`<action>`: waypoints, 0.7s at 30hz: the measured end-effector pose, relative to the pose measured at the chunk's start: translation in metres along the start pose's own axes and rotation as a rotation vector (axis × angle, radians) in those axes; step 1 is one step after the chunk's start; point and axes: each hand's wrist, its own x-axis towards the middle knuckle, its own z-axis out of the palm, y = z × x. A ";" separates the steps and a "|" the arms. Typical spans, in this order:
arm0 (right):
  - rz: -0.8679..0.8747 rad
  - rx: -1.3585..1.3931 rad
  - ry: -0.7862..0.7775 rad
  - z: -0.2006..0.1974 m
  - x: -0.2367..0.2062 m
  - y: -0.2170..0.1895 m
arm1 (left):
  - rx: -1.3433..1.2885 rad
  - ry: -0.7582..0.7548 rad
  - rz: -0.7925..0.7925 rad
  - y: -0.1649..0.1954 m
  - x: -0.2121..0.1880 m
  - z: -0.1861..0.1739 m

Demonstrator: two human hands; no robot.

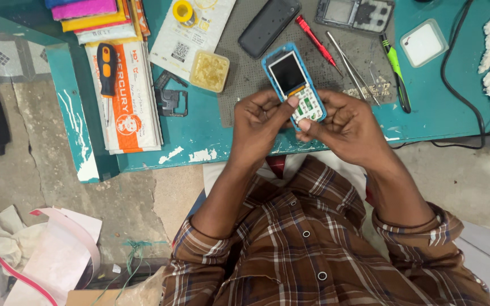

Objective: The person cleans the screen and keypad of a disassembled blue mobile phone with a cloth, then wipes the phone's frame. They reassemble the phone by placing the keypad and frame back onto the body and use a red screwdriver to tighten screws on the back cover.

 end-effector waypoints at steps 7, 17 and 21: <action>0.230 -0.095 -0.005 -0.017 0.010 0.004 | 0.216 -0.020 -0.225 0.002 -0.027 -0.013; -0.076 -0.567 0.553 -0.037 -0.001 -0.018 | 0.747 -0.025 -0.164 0.034 -0.072 -0.029; -0.190 -0.479 0.488 -0.040 -0.010 -0.013 | 0.709 -0.012 0.026 0.040 -0.071 -0.027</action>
